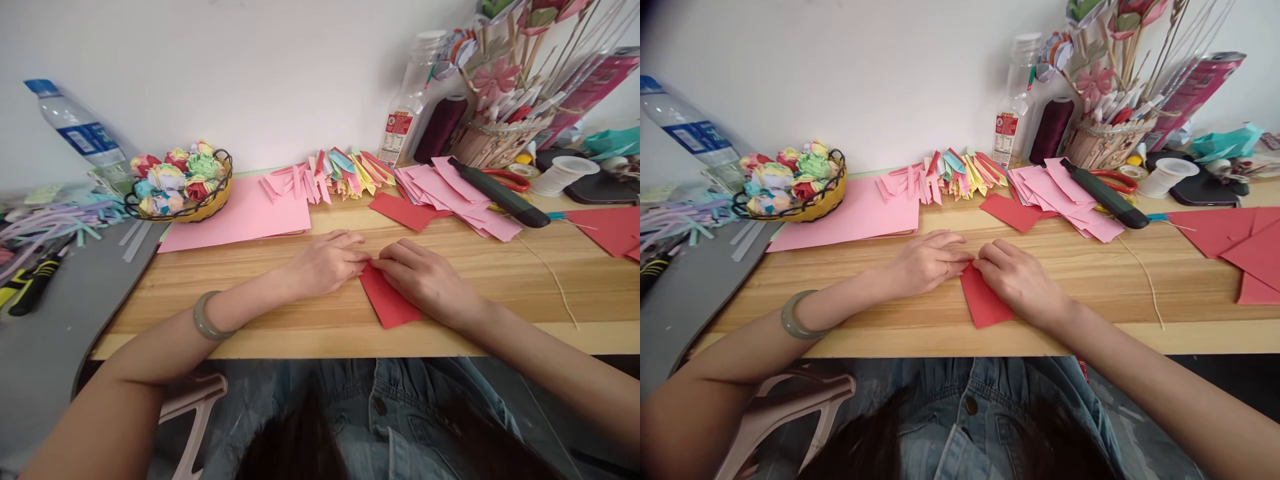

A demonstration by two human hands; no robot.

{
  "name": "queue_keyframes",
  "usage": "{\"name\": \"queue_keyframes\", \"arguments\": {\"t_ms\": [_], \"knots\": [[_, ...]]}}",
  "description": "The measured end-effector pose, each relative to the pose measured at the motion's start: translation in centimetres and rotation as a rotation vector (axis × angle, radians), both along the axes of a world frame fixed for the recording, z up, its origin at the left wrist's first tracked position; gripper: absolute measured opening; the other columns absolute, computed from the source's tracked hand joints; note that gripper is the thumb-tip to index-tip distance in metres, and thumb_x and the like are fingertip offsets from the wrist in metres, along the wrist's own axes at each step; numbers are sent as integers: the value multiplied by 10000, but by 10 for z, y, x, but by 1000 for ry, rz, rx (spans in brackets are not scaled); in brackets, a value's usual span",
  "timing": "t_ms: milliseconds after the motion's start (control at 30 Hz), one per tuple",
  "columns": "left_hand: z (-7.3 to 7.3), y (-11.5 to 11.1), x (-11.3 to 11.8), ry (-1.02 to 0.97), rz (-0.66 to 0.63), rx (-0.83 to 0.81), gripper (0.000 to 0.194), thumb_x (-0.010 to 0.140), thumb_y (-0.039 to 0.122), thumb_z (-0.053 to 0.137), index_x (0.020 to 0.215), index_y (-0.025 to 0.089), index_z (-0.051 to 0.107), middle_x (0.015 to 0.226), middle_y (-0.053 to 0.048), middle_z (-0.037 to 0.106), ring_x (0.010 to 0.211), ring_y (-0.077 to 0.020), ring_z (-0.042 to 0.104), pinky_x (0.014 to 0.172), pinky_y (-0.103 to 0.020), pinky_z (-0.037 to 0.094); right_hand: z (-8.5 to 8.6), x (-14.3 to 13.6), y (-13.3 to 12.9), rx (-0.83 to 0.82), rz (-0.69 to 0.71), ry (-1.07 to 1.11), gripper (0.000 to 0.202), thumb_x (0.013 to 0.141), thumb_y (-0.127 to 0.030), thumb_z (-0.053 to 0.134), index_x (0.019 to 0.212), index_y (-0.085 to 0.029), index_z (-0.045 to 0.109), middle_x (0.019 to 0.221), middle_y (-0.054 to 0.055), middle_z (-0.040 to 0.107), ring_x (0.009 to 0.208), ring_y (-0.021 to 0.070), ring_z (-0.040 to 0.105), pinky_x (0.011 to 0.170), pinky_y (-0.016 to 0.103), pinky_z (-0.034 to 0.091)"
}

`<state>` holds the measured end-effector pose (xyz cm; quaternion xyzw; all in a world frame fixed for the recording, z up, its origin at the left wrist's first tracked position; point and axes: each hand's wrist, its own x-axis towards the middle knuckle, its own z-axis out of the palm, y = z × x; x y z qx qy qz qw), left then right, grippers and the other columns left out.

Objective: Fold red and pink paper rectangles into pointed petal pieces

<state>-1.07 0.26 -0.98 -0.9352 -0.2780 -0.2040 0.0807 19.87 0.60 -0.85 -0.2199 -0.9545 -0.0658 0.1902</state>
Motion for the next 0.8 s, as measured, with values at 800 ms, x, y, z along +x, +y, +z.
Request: {"name": "queue_keyframes", "arguments": {"t_ms": [800], "knots": [[9,0,-4,113,-66,9,244,919,175,433,958,176,674,1050,-26,681,1204,-256,473,987,-538,348,11,45,-18,-355,-49,16,281,895,-141,373,1078,-184,581,964,97,538,841,197,533,700,329,459]]}}
